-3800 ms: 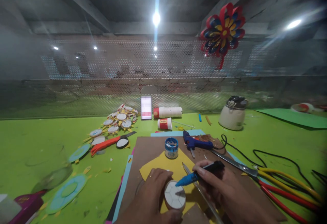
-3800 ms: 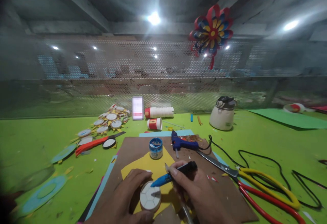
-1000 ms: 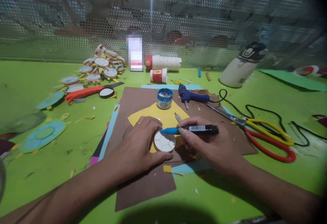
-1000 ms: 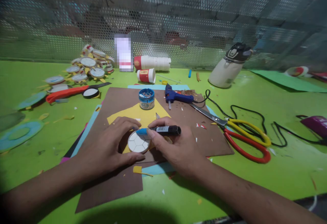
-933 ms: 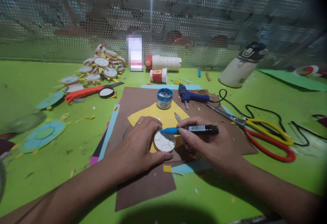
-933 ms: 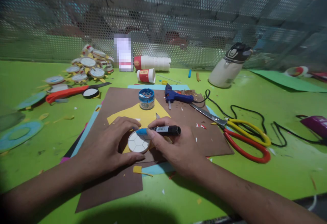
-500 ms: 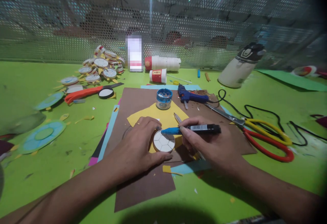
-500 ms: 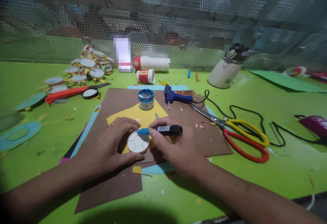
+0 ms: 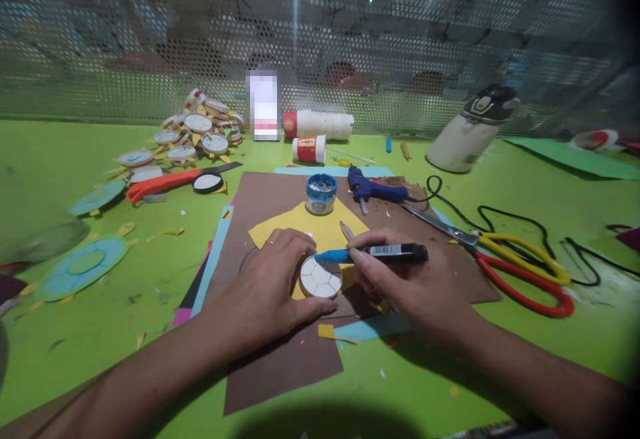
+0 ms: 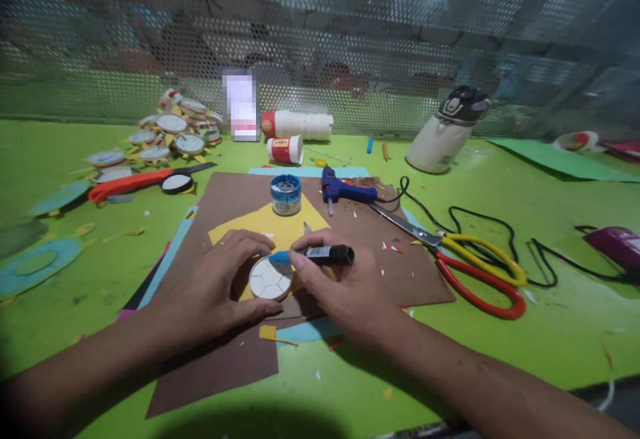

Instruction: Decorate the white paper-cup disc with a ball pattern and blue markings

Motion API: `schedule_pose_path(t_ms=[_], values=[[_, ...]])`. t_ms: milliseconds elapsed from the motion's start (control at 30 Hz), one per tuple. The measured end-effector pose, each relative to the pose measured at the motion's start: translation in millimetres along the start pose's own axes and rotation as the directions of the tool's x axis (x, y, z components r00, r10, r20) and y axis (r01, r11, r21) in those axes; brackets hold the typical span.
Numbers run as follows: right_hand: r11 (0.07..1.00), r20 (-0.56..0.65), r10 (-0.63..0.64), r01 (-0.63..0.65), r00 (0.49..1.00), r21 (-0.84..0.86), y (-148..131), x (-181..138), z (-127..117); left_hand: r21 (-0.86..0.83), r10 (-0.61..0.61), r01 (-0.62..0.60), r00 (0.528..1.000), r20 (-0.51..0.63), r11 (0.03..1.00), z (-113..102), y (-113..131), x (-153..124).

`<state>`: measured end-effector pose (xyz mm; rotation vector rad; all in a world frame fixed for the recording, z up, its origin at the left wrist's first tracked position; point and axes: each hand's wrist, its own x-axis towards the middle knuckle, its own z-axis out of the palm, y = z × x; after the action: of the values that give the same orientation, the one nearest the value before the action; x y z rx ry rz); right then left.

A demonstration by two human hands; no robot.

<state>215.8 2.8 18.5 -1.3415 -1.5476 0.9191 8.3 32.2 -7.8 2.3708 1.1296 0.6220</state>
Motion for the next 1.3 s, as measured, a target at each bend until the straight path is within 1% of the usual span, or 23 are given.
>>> schedule_pose_path(t_ms=[167,367,467,567,633,767,933,1133,1300], values=[[1.000,-0.005,-0.009,0.009,1.000,0.000,-3,-1,1,0.004,-0.008,0.008,1.000,0.001,1.000,-1,0,1],[0.999,-0.016,-0.022,0.021,1.000,-0.041,-4,-2,1,0.007,0.004,-0.004,1.000,0.003,1.000,-1,1,1],[1.000,-0.060,-0.015,0.015,0.998,-0.001,-5,-2,0,0.007,0.004,-0.004,1.000,-0.003,1.000,-1,0,1],[1.000,-0.115,-0.008,0.005,0.993,-0.027,-4,-2,-1,0.007,-0.002,0.002,1.000,-0.002,1.000,0,0,1],[0.999,-0.104,0.000,-0.004,0.995,-0.041,-3,-2,-1,0.005,-0.001,0.001,1.000,-0.003,1.000,0,0,1],[1.000,-0.055,0.017,-0.017,0.998,0.004,3,-3,-1,-0.002,-0.007,0.007,1.000,-0.003,1.000,-1,1,1],[1.000,-0.060,-0.001,0.002,0.998,0.013,5,-3,0,0.005,-0.010,0.010,1.000,-0.012,1.000,0,2,1],[0.998,-0.063,-0.033,0.030,0.997,-0.051,4,-2,0,0.000,-0.007,0.007,1.000,-0.017,1.000,0,0,1],[0.997,-0.053,-0.042,0.038,0.998,-0.066,2,-2,0,-0.001,-0.002,0.002,1.000,-0.002,1.000,0,1,1]])
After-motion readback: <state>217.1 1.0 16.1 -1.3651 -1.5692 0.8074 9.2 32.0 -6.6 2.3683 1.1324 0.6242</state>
